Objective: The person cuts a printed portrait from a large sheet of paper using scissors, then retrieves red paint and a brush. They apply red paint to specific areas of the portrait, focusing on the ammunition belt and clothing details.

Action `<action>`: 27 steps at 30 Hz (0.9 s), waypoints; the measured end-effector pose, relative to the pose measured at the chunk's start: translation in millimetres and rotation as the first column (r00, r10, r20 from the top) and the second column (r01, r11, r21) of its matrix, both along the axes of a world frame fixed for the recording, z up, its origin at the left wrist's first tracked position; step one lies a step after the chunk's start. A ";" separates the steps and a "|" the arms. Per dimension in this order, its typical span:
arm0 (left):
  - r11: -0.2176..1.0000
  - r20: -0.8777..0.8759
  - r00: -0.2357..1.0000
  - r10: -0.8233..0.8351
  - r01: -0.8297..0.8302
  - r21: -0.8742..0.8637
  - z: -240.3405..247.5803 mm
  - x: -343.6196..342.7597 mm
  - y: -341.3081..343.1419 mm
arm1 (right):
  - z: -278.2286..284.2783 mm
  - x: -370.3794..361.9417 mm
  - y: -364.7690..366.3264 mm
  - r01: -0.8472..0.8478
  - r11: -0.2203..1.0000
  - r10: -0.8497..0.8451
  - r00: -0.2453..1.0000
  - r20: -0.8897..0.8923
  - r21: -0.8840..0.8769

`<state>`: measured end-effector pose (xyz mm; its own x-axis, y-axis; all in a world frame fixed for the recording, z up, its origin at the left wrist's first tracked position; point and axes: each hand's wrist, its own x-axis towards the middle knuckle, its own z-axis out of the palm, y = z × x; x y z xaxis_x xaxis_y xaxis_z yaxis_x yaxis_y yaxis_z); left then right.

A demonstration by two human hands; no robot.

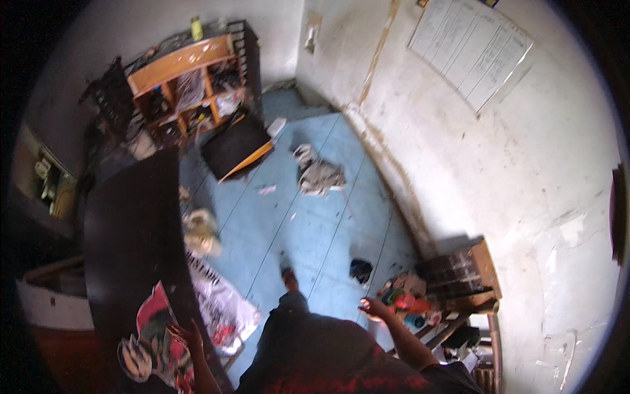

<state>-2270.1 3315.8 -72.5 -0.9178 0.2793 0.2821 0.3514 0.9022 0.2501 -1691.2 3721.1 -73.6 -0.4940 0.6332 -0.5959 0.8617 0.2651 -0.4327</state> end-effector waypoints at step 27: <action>0.851 0.921 0.385 0.061 0.462 -0.249 -48.6 1.4 603.4 | 440.9 -191.6 1023.0 -0.165 0.429 -0.158 0.954 0.253 0.888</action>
